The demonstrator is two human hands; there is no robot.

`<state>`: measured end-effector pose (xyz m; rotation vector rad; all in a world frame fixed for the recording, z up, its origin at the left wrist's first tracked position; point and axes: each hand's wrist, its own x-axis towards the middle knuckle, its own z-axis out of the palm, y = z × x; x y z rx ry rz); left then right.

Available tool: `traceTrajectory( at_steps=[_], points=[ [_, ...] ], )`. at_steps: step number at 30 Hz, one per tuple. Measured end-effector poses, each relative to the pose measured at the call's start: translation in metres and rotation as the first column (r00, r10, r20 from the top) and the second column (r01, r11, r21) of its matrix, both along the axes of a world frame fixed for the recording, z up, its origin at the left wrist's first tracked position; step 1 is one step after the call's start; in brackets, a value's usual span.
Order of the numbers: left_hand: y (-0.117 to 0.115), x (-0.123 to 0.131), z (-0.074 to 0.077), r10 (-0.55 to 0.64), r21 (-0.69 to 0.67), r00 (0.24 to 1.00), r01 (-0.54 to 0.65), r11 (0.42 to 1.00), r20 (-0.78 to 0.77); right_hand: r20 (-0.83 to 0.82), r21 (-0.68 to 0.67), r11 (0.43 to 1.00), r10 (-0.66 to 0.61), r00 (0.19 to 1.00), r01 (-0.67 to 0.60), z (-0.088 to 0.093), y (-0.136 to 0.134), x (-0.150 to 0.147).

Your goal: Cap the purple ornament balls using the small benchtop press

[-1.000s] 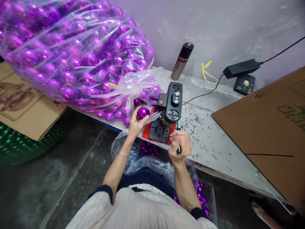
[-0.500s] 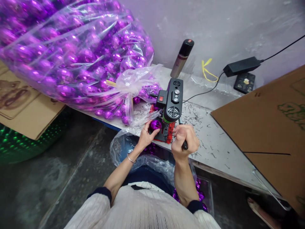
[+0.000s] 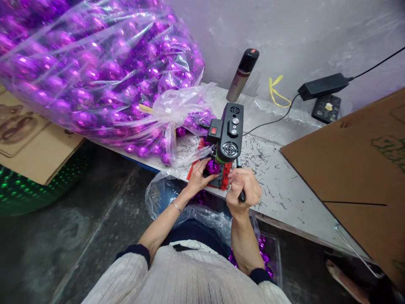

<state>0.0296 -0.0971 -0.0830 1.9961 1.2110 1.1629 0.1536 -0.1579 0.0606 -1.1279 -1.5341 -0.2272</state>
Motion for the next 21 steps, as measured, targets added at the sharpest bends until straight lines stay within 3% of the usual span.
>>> traceTrajectory(
  at_steps=[10, 21],
  points=[
    [-0.001, 0.0, 0.001, 0.007, 0.01, 1.0, -0.007, 1.0, -0.01, -0.031, 0.079, 0.997, 0.017, 0.999, -0.015, -0.052, 0.0, -0.004],
    [-0.003, 0.001, -0.002, 0.019, 0.049, 0.999, -0.017, 0.999, -0.031, -0.067, 0.122, 0.991, -0.051, 0.996, 0.059, -0.071, 0.003, -0.006]
  ],
)
